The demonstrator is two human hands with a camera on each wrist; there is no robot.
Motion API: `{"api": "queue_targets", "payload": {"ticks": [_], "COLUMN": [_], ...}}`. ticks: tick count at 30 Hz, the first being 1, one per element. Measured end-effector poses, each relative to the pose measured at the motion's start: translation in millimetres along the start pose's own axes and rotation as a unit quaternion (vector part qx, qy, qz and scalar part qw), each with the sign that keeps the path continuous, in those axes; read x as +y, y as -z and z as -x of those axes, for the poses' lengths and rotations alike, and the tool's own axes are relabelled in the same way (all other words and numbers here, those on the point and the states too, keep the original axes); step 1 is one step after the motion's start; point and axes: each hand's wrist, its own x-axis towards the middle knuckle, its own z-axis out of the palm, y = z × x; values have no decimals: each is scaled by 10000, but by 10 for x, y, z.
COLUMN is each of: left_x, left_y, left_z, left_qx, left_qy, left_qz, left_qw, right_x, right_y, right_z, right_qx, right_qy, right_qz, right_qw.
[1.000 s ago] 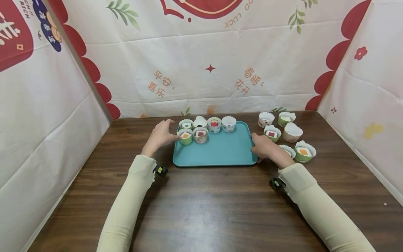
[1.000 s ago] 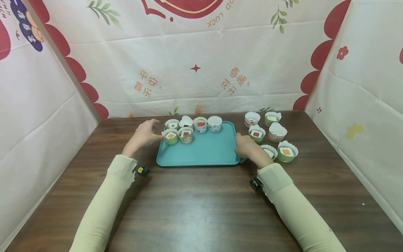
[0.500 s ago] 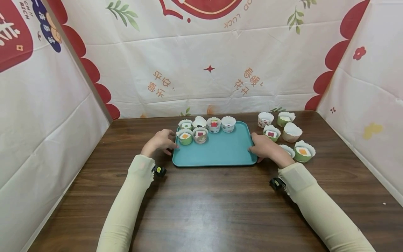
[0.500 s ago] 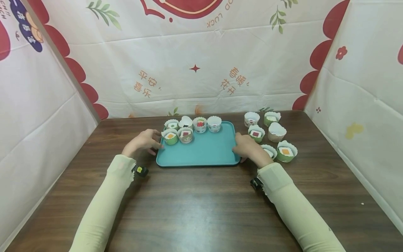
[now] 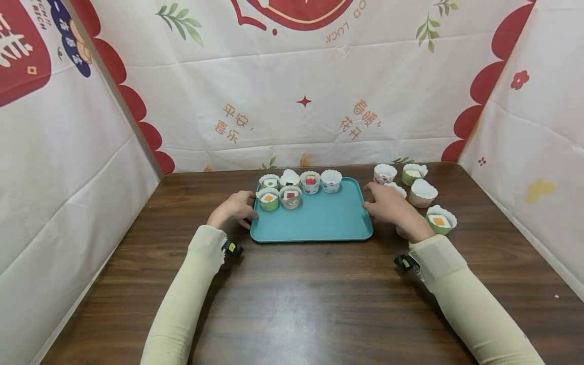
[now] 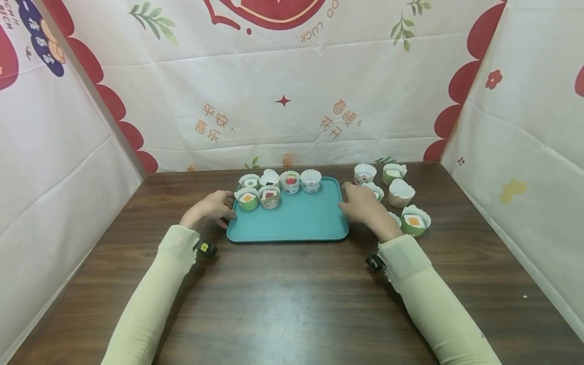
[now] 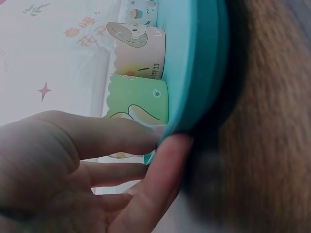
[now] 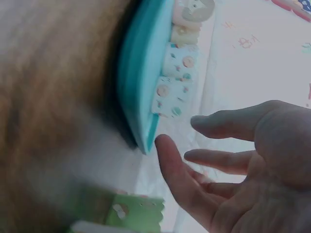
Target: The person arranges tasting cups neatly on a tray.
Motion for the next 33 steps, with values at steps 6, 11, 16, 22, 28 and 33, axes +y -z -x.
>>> {"api": "queue_targets", "payload": {"ticks": [6, 11, 16, 22, 28, 33], "left_x": [6, 8, 10, -2, 4, 3], "left_y": [-9, -5, -5, -17, -26, -24], "left_z": [4, 2, 11, 15, 21, 30], "left_qx": [-14, -30, -19, 39, 49, 45], "left_qy": [-28, -20, -85, -69, -60, -68], "left_qz": [-89, -112, -135, -203, -214, -196], "left_qw": [10000, 9999, 9999, 9998, 9997, 9998], "right_x": [109, 293, 528, 851, 1184, 1414], "right_y": [216, 450, 674, 865, 1026, 1085], "right_z": [67, 144, 255, 423, 598, 695], "right_qx": [427, 152, -270, -342, -212, -68], "right_qy": [385, 623, 261, 377, 359, 574], "right_qz": [-185, -447, -725, -1054, -1391, -1260], "right_qw": [9982, 9969, 9967, 9931, 9894, 9903]}}
